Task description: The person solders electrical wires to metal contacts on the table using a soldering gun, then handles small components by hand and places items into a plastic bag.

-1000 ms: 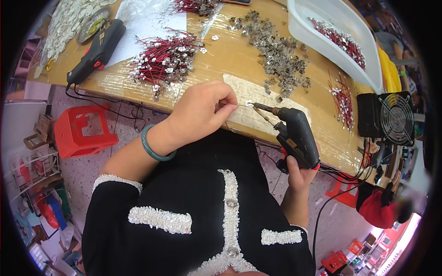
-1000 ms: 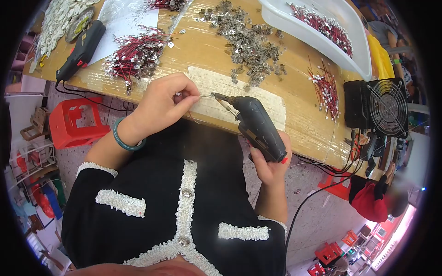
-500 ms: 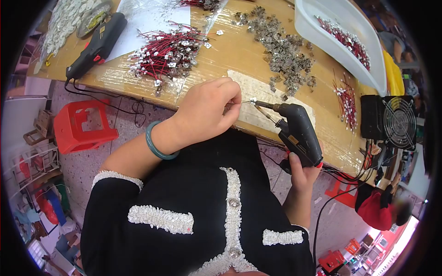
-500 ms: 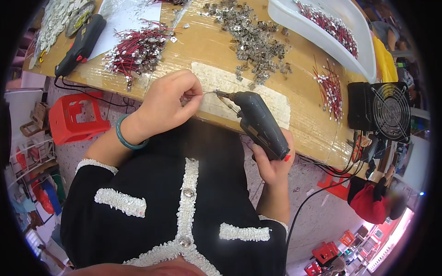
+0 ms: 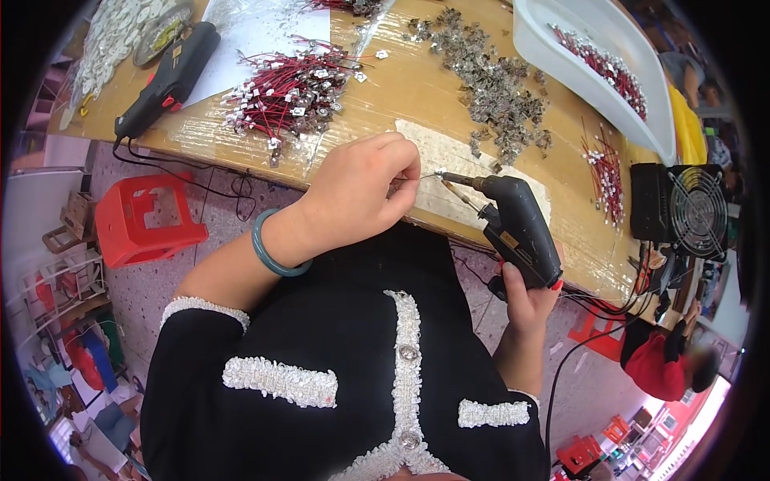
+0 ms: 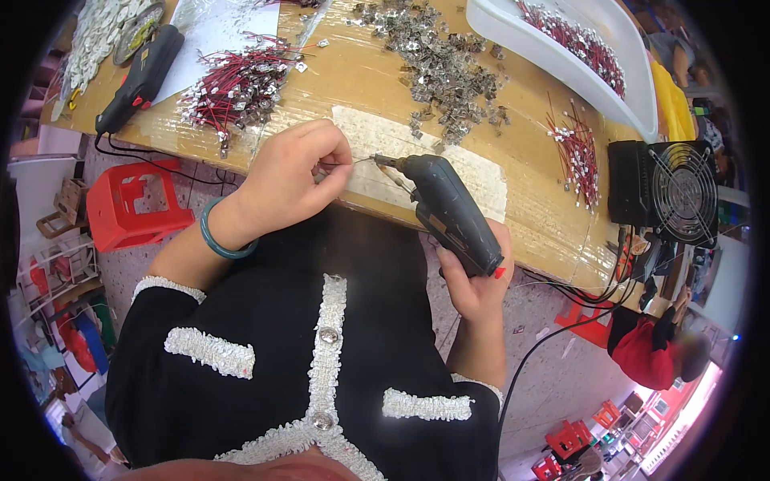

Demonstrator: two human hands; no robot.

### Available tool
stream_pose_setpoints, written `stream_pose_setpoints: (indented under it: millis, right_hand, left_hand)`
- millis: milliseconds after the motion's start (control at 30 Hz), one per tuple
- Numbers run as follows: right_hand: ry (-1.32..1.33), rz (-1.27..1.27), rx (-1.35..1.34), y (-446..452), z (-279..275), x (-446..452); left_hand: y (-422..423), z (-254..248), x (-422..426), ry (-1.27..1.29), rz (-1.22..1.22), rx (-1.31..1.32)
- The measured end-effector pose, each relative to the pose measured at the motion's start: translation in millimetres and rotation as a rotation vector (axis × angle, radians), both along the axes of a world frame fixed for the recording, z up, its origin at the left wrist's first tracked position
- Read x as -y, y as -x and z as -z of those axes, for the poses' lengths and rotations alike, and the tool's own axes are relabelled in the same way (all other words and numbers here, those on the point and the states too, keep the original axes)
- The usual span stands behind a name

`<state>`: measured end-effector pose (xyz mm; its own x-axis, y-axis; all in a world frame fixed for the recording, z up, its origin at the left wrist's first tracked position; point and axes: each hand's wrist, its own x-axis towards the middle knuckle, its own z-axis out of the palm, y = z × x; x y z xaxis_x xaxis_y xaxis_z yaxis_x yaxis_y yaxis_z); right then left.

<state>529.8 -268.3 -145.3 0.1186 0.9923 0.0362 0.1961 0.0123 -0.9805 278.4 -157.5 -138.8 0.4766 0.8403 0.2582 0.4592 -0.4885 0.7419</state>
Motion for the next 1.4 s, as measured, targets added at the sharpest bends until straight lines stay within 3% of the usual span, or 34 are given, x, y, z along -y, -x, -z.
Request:
stream_pose_setpoints:
  millis: [433, 633, 733, 967, 1133, 1400]
  right_hand:
    - [-0.184, -0.078, 0.201, 4.0, -7.8, -6.8]
    - [-0.113, -0.065, 0.103, -1.0, 0.8, -3.6]
    - [-0.062, 0.065, -0.112, -2.6, 10.1, 3.3]
    - [-0.116, 0.051, -0.025, -8.2, 18.5, 4.3]
    - [-0.079, 0.058, -0.192, 0.8, 9.6, 0.0]
    - [-0.162, 0.113, -0.410, -4.2, 3.9, -18.4]
  left_hand:
    - [-0.5, -1.3, 0.5, -0.019, -0.007, -0.019]
    - [-0.5, -1.1, 0.2, -0.024, -0.003, -0.023]
    - [-0.6, -1.3, 0.0, -0.032, -0.003, -0.025]
    - [-1.2, -2.3, -0.1, -0.015, 0.000, -0.030]
    - [-0.8, -0.4, 0.4, -0.024, -0.005, -0.021]
    - [5.5, -7.1, 1.0, 0.160, 0.031, 0.123]
